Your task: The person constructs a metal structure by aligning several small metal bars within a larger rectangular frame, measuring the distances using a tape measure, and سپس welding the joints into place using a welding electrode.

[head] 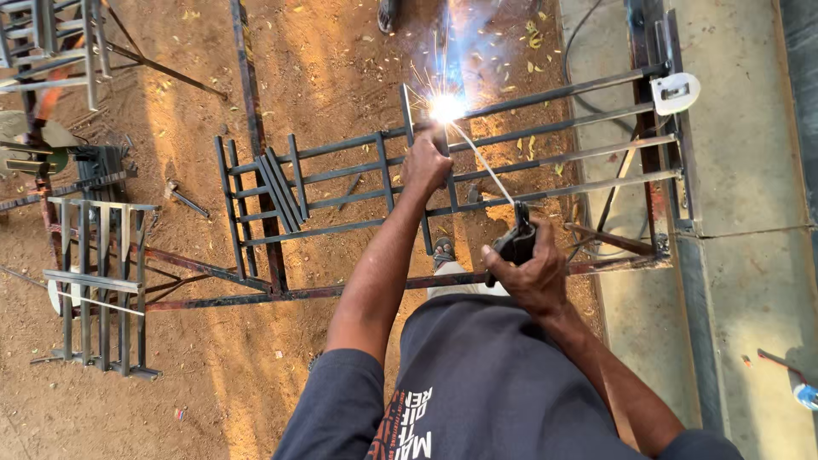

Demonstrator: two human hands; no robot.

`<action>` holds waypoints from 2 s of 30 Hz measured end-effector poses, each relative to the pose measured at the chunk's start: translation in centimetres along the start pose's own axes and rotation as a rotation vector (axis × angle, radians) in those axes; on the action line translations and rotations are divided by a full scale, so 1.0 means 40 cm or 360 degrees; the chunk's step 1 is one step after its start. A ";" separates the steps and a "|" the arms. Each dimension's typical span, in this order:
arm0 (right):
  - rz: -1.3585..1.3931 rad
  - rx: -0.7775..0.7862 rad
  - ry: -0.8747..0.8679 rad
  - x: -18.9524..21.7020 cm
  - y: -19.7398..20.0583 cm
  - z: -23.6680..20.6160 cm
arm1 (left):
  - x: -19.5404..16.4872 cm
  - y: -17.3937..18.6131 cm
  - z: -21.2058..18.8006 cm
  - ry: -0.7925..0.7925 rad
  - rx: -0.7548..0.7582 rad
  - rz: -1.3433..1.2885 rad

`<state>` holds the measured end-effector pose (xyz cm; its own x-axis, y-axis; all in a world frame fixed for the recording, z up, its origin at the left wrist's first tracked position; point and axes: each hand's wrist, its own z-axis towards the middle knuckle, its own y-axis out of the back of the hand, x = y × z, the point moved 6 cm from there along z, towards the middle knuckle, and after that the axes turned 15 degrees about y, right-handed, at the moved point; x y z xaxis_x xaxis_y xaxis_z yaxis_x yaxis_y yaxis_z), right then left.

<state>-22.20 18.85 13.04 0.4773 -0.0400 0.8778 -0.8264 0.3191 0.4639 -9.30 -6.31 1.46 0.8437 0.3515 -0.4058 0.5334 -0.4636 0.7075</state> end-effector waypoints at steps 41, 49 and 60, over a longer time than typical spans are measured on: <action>0.0084 -0.0011 0.0055 -0.036 -0.008 -0.015 | 0.019 -0.032 0.040 0.0023 0.0013 0.0069; -0.0073 -0.0069 0.0107 -0.028 -0.001 -0.011 | 0.019 -0.015 0.019 0.0122 0.0107 -0.0027; 0.0072 -0.0053 0.0051 -0.024 -0.008 -0.001 | 0.005 0.004 0.004 -0.0054 0.0164 -0.0128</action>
<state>-22.37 18.80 12.05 0.4497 0.0053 0.8932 -0.8370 0.3515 0.4193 -9.04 -6.44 1.39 0.7987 0.3638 -0.4793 0.6012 -0.5169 0.6094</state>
